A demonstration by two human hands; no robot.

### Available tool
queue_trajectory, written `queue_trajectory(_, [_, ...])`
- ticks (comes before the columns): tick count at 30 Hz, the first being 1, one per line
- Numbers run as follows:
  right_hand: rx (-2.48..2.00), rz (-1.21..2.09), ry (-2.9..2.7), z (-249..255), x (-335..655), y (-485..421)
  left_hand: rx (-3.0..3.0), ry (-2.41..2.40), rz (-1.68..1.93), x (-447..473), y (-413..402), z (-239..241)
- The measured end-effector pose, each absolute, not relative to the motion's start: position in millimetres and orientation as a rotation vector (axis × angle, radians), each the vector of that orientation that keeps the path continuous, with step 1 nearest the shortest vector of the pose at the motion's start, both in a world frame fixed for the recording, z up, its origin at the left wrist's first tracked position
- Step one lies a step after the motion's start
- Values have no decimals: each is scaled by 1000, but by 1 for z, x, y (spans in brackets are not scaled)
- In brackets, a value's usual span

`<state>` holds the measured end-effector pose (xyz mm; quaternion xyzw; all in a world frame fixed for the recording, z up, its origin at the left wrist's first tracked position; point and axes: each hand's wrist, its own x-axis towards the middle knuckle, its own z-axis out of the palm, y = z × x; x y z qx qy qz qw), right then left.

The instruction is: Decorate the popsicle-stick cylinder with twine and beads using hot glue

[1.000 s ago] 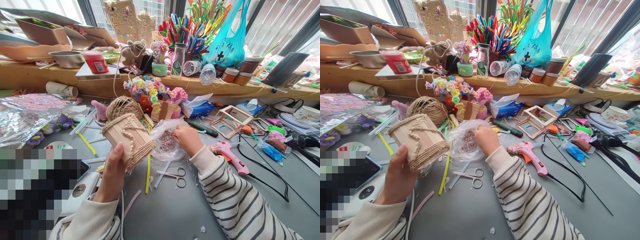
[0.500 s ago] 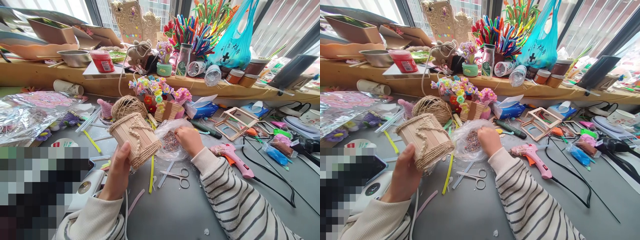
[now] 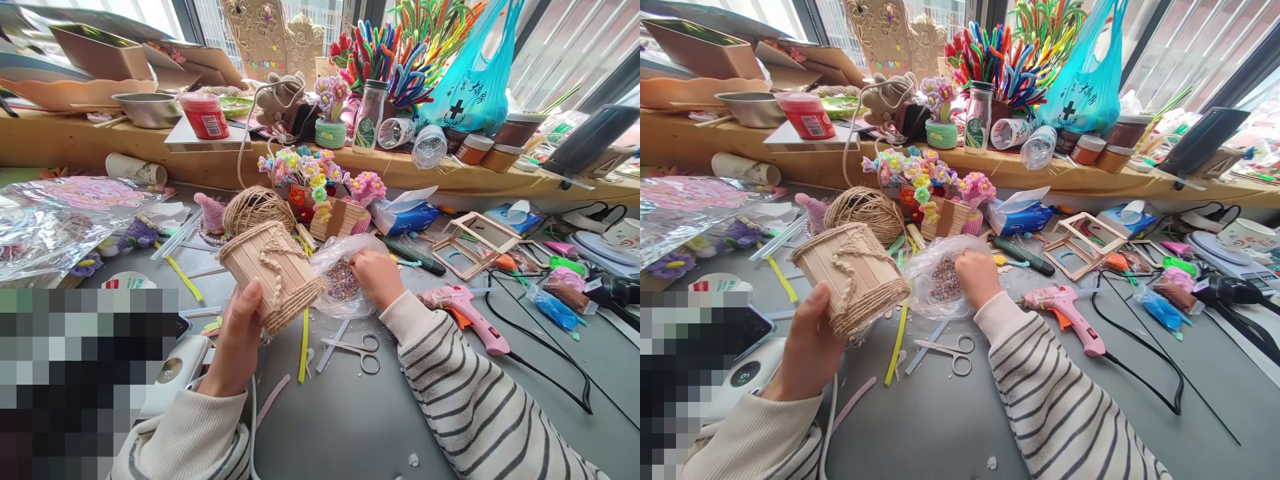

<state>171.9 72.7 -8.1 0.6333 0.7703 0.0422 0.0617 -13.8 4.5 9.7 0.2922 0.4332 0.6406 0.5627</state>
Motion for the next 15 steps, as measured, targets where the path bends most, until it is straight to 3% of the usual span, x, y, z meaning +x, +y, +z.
queue_trajectory(15, [1951, 106, 2323, -7, 174, 73, 720, 1012, 1505, -16, 4, 8])
